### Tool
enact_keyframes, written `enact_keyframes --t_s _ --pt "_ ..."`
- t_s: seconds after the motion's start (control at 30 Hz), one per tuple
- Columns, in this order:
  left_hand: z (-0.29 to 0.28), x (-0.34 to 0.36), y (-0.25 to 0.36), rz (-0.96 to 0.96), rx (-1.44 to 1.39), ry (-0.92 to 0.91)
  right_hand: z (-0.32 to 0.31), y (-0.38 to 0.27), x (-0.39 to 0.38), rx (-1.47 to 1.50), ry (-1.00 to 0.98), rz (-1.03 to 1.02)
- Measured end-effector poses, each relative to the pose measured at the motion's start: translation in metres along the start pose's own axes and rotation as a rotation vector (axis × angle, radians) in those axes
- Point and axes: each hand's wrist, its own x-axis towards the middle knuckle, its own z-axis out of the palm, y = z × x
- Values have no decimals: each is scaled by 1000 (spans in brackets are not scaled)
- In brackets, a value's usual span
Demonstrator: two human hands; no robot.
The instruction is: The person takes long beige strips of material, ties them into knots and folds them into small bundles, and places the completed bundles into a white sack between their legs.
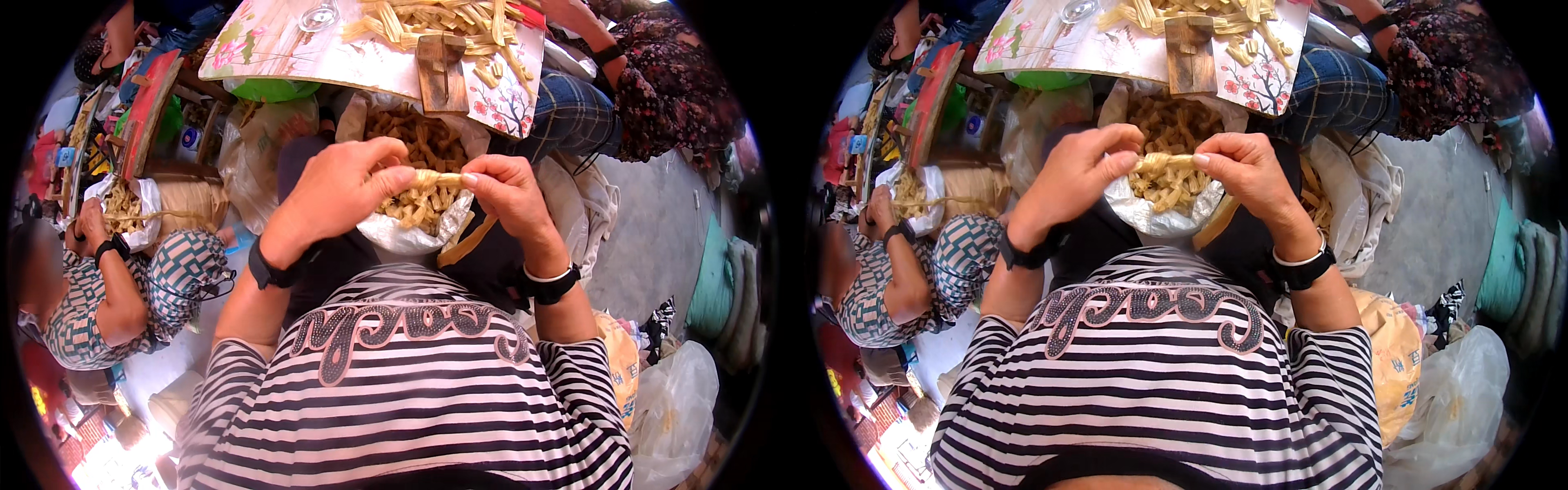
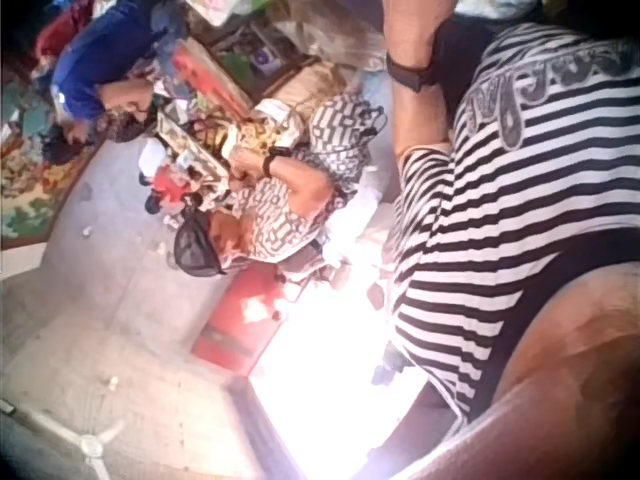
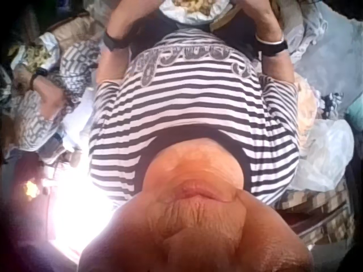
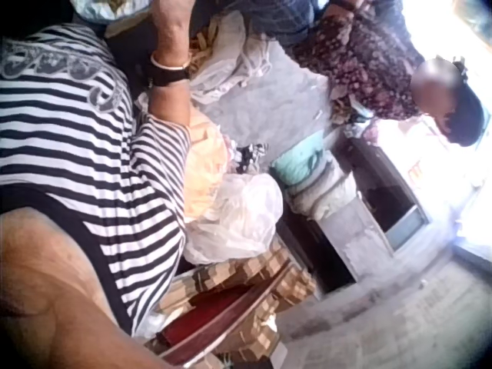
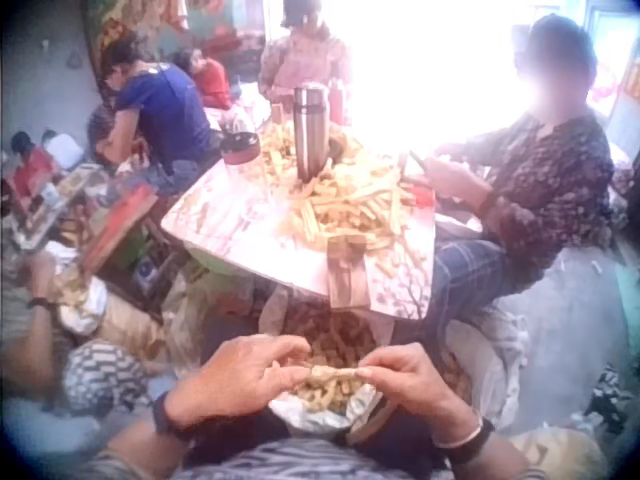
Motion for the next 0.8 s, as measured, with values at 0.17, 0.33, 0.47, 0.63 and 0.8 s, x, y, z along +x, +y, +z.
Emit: enact_keyframes --t_s 0.17,0.33,0.47,0.63,0.8 --pt "19 11 6 82 -9 -42 0 -9 12 -200 -60 16" --pt "12 54 -9 74 96 139 -22 -25 46 -634 -2 -98" --pt "9 97 -24 84 113 278 -38 -22 81 -776 185 -345" --pt "12 123 -39 57 66 372 -44 -13 118 -693 317 -316" --pt "16 122 -40 -106 126 313 -50 0 127 -927 357 -304"
